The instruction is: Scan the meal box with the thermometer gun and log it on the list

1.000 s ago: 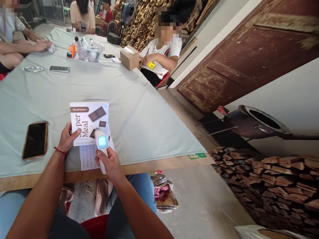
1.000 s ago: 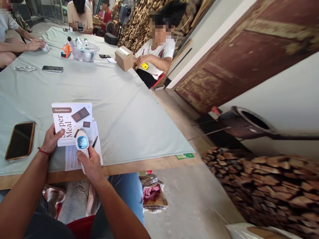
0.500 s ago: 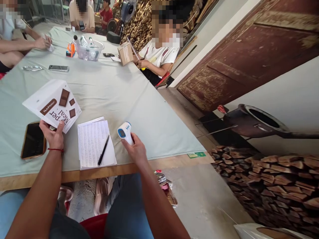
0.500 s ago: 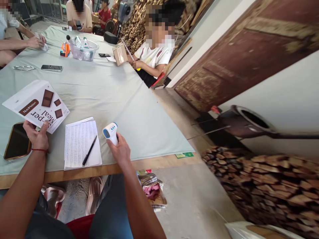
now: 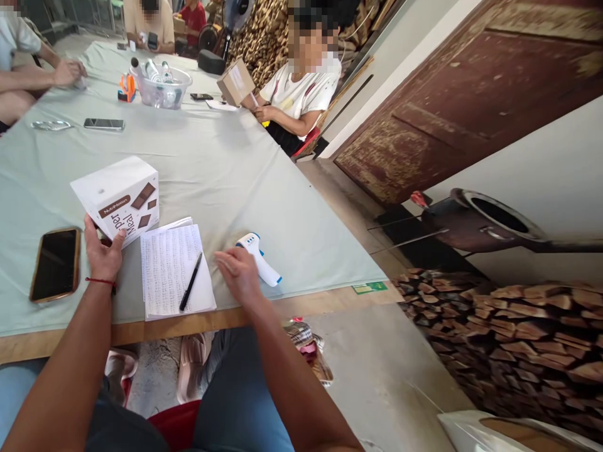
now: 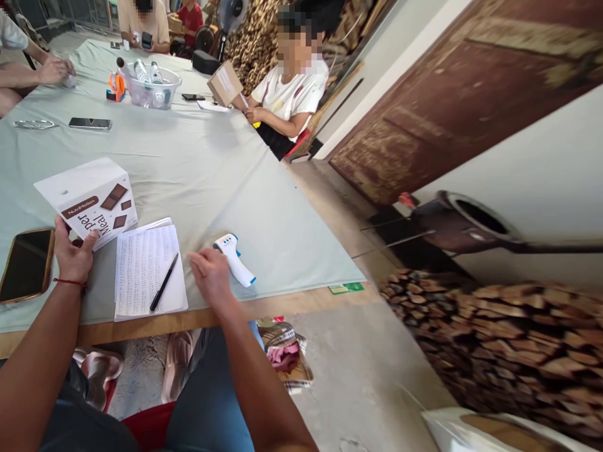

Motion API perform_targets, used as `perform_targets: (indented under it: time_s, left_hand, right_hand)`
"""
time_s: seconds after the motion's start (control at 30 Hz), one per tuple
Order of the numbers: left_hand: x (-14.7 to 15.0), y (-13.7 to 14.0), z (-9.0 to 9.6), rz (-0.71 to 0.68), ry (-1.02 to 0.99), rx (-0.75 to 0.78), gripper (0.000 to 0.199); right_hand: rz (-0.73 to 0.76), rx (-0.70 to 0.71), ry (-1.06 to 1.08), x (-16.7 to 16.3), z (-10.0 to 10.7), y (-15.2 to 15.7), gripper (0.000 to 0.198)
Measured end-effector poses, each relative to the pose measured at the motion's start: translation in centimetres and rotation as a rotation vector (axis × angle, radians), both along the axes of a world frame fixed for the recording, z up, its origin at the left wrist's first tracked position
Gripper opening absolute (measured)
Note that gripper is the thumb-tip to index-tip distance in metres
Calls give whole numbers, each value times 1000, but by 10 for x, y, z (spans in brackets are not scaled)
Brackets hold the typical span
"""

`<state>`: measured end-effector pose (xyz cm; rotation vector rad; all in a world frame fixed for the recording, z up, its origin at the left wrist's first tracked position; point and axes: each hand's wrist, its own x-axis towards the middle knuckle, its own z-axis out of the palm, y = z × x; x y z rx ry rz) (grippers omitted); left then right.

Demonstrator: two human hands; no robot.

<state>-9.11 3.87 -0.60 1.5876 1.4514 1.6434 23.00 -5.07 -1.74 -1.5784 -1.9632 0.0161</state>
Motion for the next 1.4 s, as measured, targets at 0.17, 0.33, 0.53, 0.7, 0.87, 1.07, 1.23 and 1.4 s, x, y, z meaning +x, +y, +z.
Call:
perform_targets:
  time_s: [0.17, 0.33, 0.53, 0.7, 0.87, 1.07, 1.23, 1.4]
  left_hand:
    - [0, 2, -8, 136, 50, 68, 84]
    - [5, 0, -5, 230, 73, 74, 82]
    - [9, -10, 3, 334, 141, 216, 63]
    - [28, -27, 12, 147, 347, 419, 26]
    - [55, -40, 20, -471, 579, 177, 20]
    - [60, -39, 13, -829, 722, 49, 30]
    - [63, -38, 6, -826, 866, 76, 35]
    - [67, -40, 10, -812, 923, 70, 37]
  right_hand:
    - [219, -111, -188, -35, 6, 14, 35]
    - [358, -120, -286, -21, 18, 19, 27]
    - [91, -5, 396, -12, 8, 16, 16]
    - [-93, -162, 1121, -31, -1, 23, 30]
    - [-63, -324, 1137, -38, 4, 28, 25]
    - [-98, -318, 1043, -41, 7, 24, 21]
    - [-38, -312, 1025, -42, 7, 21, 18]
    - [-31, -305, 997, -42, 6, 23, 17]
